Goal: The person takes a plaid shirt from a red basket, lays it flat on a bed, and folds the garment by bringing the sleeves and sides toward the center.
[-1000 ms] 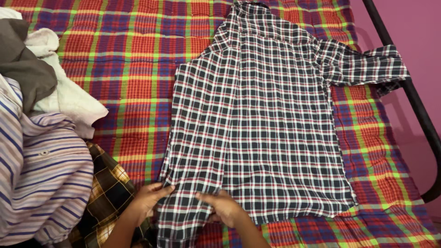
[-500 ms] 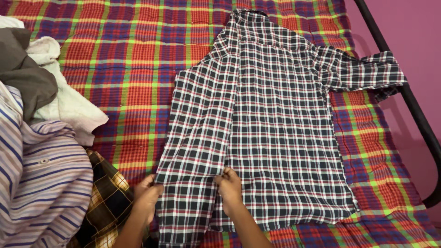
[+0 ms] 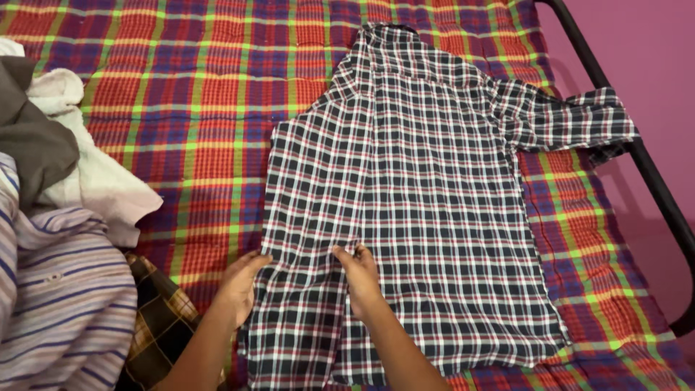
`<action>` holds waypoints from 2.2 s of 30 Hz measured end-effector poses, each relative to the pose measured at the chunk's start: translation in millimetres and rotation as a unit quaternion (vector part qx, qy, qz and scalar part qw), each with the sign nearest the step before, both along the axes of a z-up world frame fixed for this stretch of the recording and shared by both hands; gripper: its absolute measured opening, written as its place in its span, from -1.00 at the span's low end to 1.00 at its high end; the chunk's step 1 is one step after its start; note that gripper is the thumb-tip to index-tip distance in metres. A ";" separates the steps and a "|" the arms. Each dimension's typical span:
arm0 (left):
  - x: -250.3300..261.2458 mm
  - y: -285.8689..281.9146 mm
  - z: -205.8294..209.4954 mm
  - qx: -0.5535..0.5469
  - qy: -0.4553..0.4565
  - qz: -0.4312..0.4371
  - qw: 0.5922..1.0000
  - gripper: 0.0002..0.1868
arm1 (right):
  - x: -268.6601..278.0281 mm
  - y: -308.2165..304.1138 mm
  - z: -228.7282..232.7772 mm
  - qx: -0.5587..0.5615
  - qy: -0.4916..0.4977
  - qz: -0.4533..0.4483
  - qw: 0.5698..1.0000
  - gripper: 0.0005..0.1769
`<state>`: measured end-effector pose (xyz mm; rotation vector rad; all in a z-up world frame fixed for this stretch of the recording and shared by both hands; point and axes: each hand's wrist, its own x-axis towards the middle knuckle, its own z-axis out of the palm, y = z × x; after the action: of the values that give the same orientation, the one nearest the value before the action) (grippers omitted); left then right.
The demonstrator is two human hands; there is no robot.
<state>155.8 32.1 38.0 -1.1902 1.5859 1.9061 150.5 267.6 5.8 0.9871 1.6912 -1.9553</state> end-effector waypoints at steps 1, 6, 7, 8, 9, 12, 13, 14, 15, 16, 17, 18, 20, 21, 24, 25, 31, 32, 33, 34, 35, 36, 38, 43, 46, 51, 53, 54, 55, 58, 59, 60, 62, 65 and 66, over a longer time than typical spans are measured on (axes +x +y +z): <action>-3.0 0.4 4.1 -0.007 -0.044 -0.024 0.999 -0.26 | -4.1 -1.7 6.8 0.000 0.002 0.000 1.000 -0.36; -24.8 -7.0 1.9 0.025 -0.039 -0.069 0.997 -0.17 | -19.7 -8.0 22.5 0.021 0.013 0.068 0.997 0.00; -31.9 -6.7 2.3 0.030 -0.051 -0.057 0.997 -0.16 | -27.1 -9.8 27.4 0.021 0.015 0.066 0.997 0.00; -39.1 -8.8 3.9 0.034 -0.065 -0.045 0.996 -0.15 | -33.9 -12.1 32.8 0.019 -0.008 0.028 0.999 -0.01; -47.5 -12.0 6.3 0.033 -0.064 -0.047 0.996 -0.15 | -42.7 -14.2 37.8 0.017 -0.030 -0.011 0.999 0.03; -63.0 -16.6 12.5 0.108 -0.001 -0.100 0.989 -0.15 | -62.6 -12.9 42.4 0.026 -0.042 0.006 0.999 -0.17; -69.5 -15.2 13.7 0.098 -0.018 -0.113 0.989 -0.14 | -60.5 -10.3 39.5 0.025 -0.048 0.006 0.999 -0.17; -82.8 -15.1 16.2 0.085 -0.027 -0.125 0.988 -0.13 | -68.9 -10.3 35.9 -0.025 -0.021 -0.003 0.999 -0.22; -90.9 -13.6 18.7 0.082 -0.024 -0.124 0.989 -0.13 | -79.0 -11.0 32.1 -0.074 0.006 -0.012 0.997 -0.28; -95.4 -9.6 20.9 0.074 -0.028 -0.115 0.990 -0.11 | -88.8 -10.2 29.0 -0.076 0.008 -0.011 0.997 -0.28; -101.9 -5.3 23.5 0.065 -0.032 -0.106 0.992 -0.08 | -98.9 -8.4 26.8 -0.045 -0.014 0.012 0.999 -0.31; -108.3 -0.4 25.7 0.066 -0.034 -0.104 0.992 -0.08 | -104.1 -3.5 25.4 -0.012 -0.040 0.035 0.998 -0.34; -125.7 9.2 29.3 0.005 -0.072 -0.117 0.990 -0.17 | -115.2 0.4 21.8 -0.033 -0.058 0.008 0.998 -0.38; -131.8 15.6 29.3 0.008 -0.072 -0.116 0.991 -0.17 | -124.0 5.1 20.5 -0.054 -0.074 -0.020 0.996 -0.39; -156.0 16.8 26.5 0.065 -0.002 -0.067 0.996 -0.23 | -147.7 16.1 18.5 -0.104 -0.004 0.034 0.994 -0.46; -167.4 17.2 25.0 0.079 0.022 -0.034 0.996 -0.24 | -158.5 15.7 18.5 -0.106 -0.002 0.038 0.994 -0.46; -213.5 24.3 36.2 0.123 -0.018 0.037 0.992 -0.29 | -218.4 27.7 49.1 -0.037 -0.033 0.091 0.995 -0.40; -214.3 25.0 37.8 0.123 -0.014 0.034 0.992 -0.26 | -224.3 28.4 52.0 -0.062 -0.014 0.092 0.994 -0.49; -216.7 25.9 38.9 0.123 -0.015 0.036 0.992 -0.26 | -228.9 28.3 52.1 -0.088 0.006 0.092 0.992 -0.57; -221.3 27.4 39.8 0.100 -0.020 0.032 0.994 -0.29 | -233.8 27.3 49.6 -0.088 0.006 0.092 0.992 -0.57; -226.2 28.4 40.2 0.077 -0.025 0.028 0.996 -0.31 | -239.5 26.1 44.5 -0.076 0.001 0.054 0.996 -0.59; -230.9 29.5 39.4 0.078 -0.026 0.028 0.996 -0.31 | -243.6 27.0 37.2 -0.064 -0.003 0.016 0.998 -0.61; -235.8 28.1 35.0 0.131 0.013 0.049 0.990 -0.35 | -247.5 30.7 17.3 -0.066 -0.002 0.009 0.998 -0.60; -247.6 19.3 15.8 0.126 0.047 0.057 0.989 -0.49 | -264.3 40.0 -20.2 -0.149 0.071 0.027 0.986 -0.61; -259.5 9.3 3.7 0.130 0.044 0.047 0.989 -0.61 | -283.1 37.0 -3.1 -0.047 0.042 0.012 0.998 -0.50; -272.8 1.6 -20.0 0.068 0.080 0.063 0.993 -0.71 | -315.4 22.5 -0.4 0.015 -0.026 0.025 0.999 -0.05; -271.6 -0.3 -26.1 0.046 0.138 0.127 0.981 -0.70 | -327.7 23.2 -8.0 -0.033 0.023 0.048 0.998 -0.19; -271.9 -0.8 -27.7 0.046 0.137 0.128 0.981 -0.70 | -332.2 21.7 -10.2 -0.080 0.076 0.068 0.992 -0.31; -271.8 0.3 -28.8 0.012 0.136 0.163 0.977 -0.72 | -336.8 17.1 -11.0 -0.080 0.074 0.069 0.992 -0.31; -273.9 6.8 -33.5 -0.034 0.151 0.202 0.967 -0.78 | -354.2 8.0 -1.3 -0.032 0.045 0.079 0.995 -0.38; -273.1 6.1 -35.7 -0.048 0.169 0.206 0.963 -0.82 | -359.5 5.2 3.6 -0.017 0.004 0.054 0.998 -0.37; -273.8 4.7 -38.5 -0.049 0.167 0.206 0.963 -0.82 | -364.0 1.7 7.6 -0.001 -0.034 0.028 0.999 -0.33; -277.9 2.8 -44.4 -0.065 0.239 0.193 0.949 -0.81 | -368.5 -2.1 12.2 -0.035 -0.018 0.030 0.999 -0.36; -278.8 1.6 -48.6 -0.094 0.226 0.208 0.947 -0.84 | -383.6 -4.7 12.3 -0.056 -0.004 0.028 0.998 -0.25; -280.2 3.4 -49.9 -0.093 0.225 0.208 0.947 -0.84 | -388.2 -4.2 11.9 -0.041 -0.010 0.026 0.999 -0.14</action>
<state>-124.4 35.6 -11.9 -1.3132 1.8947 2.4853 -237.7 263.5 17.7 0.9202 1.5961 -1.9597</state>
